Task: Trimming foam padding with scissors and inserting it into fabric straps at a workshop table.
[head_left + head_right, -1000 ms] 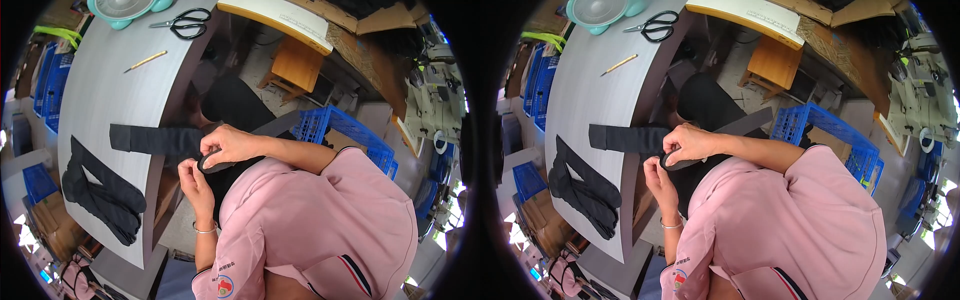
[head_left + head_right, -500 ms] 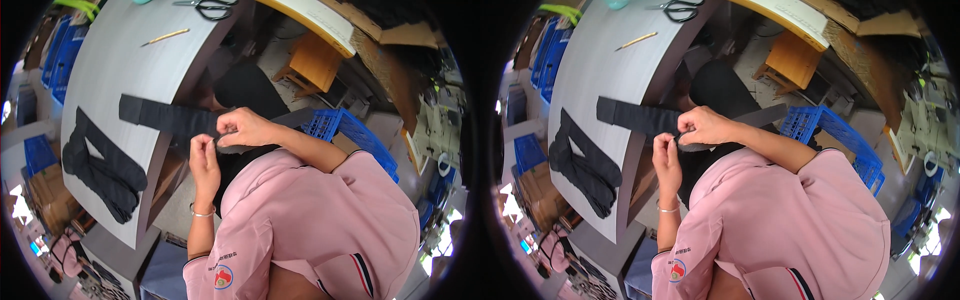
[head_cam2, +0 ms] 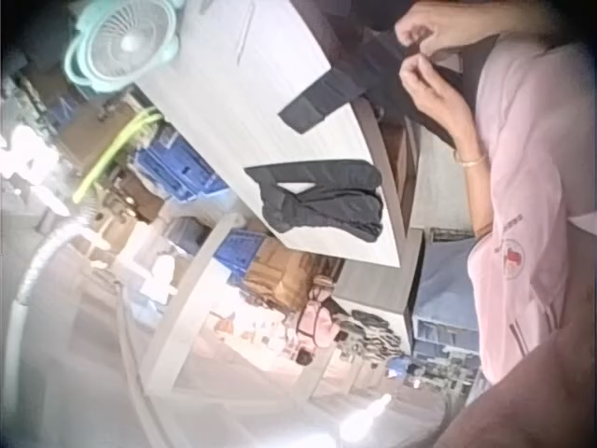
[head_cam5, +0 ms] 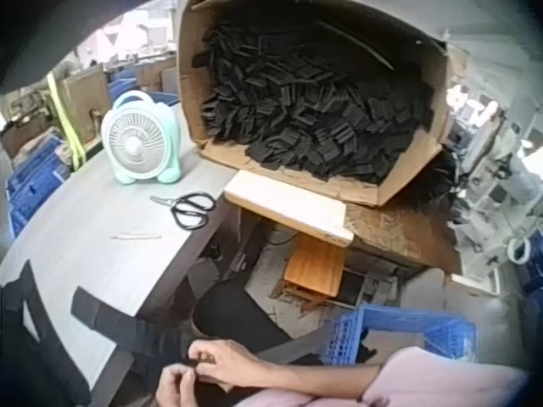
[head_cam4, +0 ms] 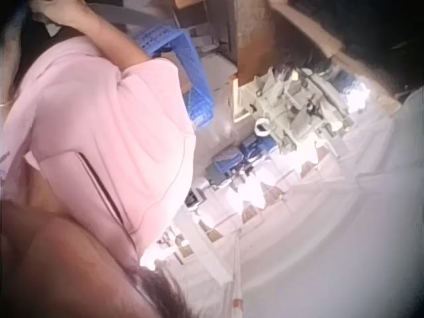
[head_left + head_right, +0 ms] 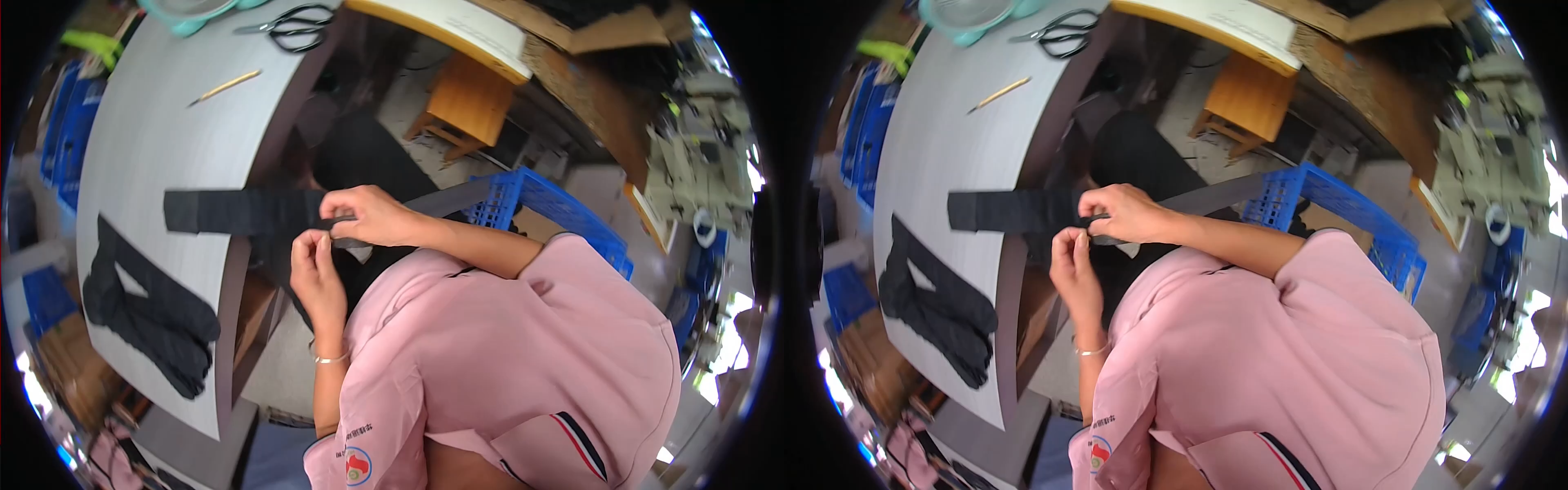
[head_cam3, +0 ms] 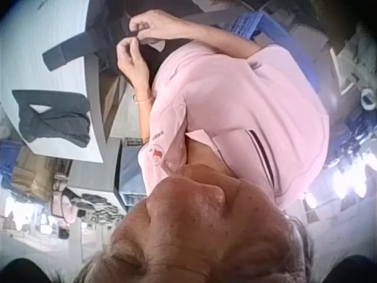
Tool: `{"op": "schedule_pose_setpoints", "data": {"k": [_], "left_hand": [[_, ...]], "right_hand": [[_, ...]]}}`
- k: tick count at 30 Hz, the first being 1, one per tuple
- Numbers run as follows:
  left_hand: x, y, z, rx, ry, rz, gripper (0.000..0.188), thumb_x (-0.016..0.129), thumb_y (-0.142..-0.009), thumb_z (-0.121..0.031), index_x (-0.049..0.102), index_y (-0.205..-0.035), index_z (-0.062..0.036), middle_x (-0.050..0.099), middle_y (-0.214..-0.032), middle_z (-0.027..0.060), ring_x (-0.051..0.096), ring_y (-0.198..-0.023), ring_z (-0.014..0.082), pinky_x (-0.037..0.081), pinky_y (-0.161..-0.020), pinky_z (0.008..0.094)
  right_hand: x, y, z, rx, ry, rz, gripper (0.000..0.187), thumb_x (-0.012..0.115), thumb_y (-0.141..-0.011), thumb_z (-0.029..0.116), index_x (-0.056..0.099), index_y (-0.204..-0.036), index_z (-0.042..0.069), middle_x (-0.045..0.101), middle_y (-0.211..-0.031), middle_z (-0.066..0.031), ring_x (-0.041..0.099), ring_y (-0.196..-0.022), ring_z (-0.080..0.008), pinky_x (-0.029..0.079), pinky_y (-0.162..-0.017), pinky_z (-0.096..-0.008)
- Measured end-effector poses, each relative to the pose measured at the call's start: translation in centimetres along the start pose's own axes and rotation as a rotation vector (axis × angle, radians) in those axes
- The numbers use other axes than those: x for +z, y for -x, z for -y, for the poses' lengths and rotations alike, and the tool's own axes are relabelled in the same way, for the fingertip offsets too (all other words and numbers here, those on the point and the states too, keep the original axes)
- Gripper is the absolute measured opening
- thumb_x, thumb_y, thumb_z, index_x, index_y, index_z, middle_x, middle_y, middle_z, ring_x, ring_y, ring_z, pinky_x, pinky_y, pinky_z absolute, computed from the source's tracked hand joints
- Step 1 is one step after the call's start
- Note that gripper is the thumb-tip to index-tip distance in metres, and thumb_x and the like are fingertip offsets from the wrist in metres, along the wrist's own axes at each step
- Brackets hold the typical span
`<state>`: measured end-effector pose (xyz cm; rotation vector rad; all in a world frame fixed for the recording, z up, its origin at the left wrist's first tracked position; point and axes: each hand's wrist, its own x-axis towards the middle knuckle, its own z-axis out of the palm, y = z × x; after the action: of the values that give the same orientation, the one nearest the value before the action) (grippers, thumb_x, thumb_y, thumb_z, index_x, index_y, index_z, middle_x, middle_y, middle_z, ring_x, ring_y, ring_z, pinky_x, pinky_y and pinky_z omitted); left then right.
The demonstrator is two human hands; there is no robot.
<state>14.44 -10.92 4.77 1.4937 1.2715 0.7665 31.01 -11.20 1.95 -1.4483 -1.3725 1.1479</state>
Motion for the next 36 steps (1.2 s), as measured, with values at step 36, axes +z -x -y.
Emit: {"op": "schedule_pose_setpoints", "data": {"k": [36], "left_hand": [[0.8,-1.2,1.3,0.008,0.073,-0.032,0.012,0.068,-0.090,-0.002,0.061,-0.099,0.0005,0.063,-0.088,0.0040,0.061,-0.072,0.0086,0.049,-0.064,0.0261]], "right_hand": [[-1.1,0.4,1.8,0.113,0.194,-0.018,0.029,0.069,-0.081,0.002,0.066,-0.109,-0.001,0.071,-0.090,-0.0116,0.064,-0.076,-0.0124,0.051,-0.070,-0.0277]]}}
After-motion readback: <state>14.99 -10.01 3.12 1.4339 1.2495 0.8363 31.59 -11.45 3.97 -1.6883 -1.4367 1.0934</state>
